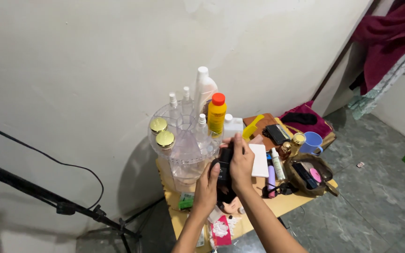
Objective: Organizing various skincare and beauty products in a clear rotating organizer.
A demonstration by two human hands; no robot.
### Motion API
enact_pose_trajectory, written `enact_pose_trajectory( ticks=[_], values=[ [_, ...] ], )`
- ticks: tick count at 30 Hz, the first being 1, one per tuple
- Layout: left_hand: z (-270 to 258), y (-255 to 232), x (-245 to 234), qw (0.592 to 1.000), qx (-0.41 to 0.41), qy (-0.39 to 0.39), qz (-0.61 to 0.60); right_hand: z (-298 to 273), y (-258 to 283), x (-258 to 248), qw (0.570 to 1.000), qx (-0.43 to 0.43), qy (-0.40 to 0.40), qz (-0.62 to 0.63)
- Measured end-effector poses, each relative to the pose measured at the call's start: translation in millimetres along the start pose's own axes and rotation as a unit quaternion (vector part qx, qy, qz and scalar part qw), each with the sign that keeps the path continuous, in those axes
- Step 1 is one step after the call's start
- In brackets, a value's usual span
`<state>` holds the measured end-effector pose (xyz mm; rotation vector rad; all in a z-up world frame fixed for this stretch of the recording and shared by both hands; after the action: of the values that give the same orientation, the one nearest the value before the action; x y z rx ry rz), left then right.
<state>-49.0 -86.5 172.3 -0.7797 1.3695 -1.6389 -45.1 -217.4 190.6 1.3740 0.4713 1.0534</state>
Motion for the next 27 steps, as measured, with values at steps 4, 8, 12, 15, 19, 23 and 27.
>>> enact_pose_trajectory(
  ticks=[4,8,12,15,19,23,27],
  values=[
    [4,35,-5,0.996,-0.064,-0.011,-0.065,-29,38,23,0.993,0.055,0.042,0.093],
    [7,84,-10,0.991,-0.083,-0.052,-0.089,-51,51,26,0.963,-0.146,0.098,-0.204],
    [-3,119,-17,0.957,-0.231,-0.093,-0.146,-51,29,14,0.934,-0.078,0.131,-0.323],
    [-6,141,-31,0.954,-0.248,-0.107,-0.126,-51,13,9,0.921,-0.09,0.184,-0.332],
    [-7,157,-45,0.965,-0.244,-0.072,-0.06,-47,-44,-6,0.921,0.172,0.222,-0.269],
    [-3,196,-49,0.95,-0.226,-0.058,-0.206,-48,-56,5,0.928,0.16,0.213,-0.26],
    [12,240,-57,0.956,-0.197,-0.069,-0.204,-34,-73,12,0.932,-0.097,0.165,-0.309]
  ],
)
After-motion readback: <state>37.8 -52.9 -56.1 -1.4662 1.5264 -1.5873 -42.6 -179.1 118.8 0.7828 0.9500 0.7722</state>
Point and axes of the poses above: each hand's wrist, its own z-axis towards the middle knuckle, its own x-axis out of the palm, y = z × x, the point moved 4 cm from there along z, towards the middle knuckle, and after that the axes turned 7 degrees about y, right-handed, at the moved point
